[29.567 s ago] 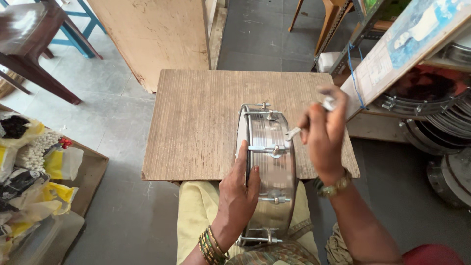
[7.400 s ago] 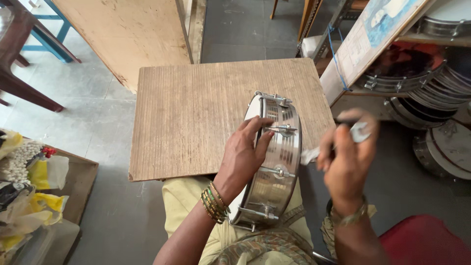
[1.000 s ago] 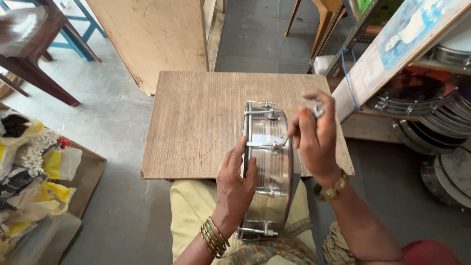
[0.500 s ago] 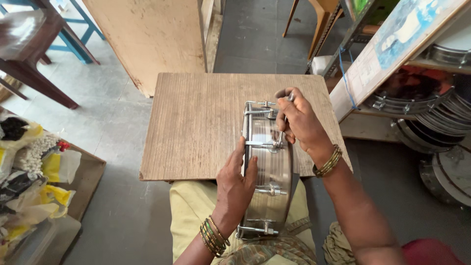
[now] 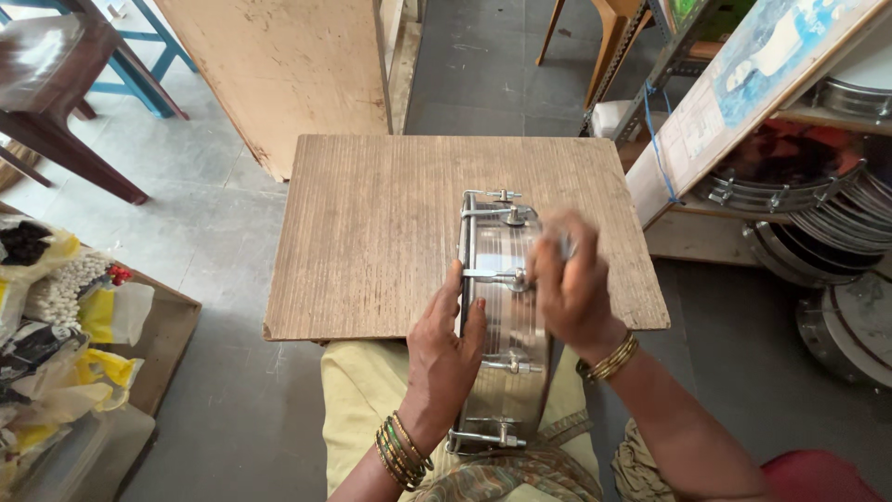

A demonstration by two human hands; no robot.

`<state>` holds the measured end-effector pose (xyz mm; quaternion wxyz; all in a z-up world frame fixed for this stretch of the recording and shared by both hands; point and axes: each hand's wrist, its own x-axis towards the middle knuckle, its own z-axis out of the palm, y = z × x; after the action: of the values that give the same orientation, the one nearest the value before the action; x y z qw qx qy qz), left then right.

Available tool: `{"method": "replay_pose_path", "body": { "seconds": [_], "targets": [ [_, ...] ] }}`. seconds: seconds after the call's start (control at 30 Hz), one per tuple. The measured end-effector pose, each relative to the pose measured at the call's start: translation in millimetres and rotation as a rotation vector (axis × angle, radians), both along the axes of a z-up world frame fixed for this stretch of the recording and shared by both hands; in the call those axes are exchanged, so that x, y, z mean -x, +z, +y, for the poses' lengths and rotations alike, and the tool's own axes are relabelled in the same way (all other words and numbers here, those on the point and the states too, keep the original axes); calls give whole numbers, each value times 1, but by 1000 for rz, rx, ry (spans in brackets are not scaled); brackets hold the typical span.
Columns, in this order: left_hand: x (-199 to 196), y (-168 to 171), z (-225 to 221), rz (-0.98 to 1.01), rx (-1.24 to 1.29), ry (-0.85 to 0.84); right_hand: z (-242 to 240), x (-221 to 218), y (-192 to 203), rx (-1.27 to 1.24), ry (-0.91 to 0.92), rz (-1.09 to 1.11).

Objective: The person uses a wrench to tighten or loosen bolts on the side of a snare drum shell and then touches the drumhead.

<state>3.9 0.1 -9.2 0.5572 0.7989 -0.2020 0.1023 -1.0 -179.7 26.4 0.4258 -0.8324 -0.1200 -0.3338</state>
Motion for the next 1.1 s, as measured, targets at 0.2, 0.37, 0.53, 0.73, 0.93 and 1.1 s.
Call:
{"method": "replay_pose_path", "body": {
  "seconds": [0.2, 0.37, 0.53, 0.73, 0.93, 1.1],
  "targets": [
    [0, -2, -3, -65, 12, -26, -21, -51, 29, -446, 35, 606],
    [-1, 0, -4, 12, -22, -30, -23, -47, 33, -513, 3, 568],
    [0, 0, 1, -13, 4, -27, -16, 5, -1, -193, -25, -40],
    [2, 1, -3, -46, 18, -25, -4, 2, -7, 19, -62, -5],
    [1, 3, -4, 12, -10, -40, -23, -47, 31, -385, -61, 625],
    [1, 7, -3, 10, -38, -41, -19, -45, 33, -480, -32, 620]
  ]
}}
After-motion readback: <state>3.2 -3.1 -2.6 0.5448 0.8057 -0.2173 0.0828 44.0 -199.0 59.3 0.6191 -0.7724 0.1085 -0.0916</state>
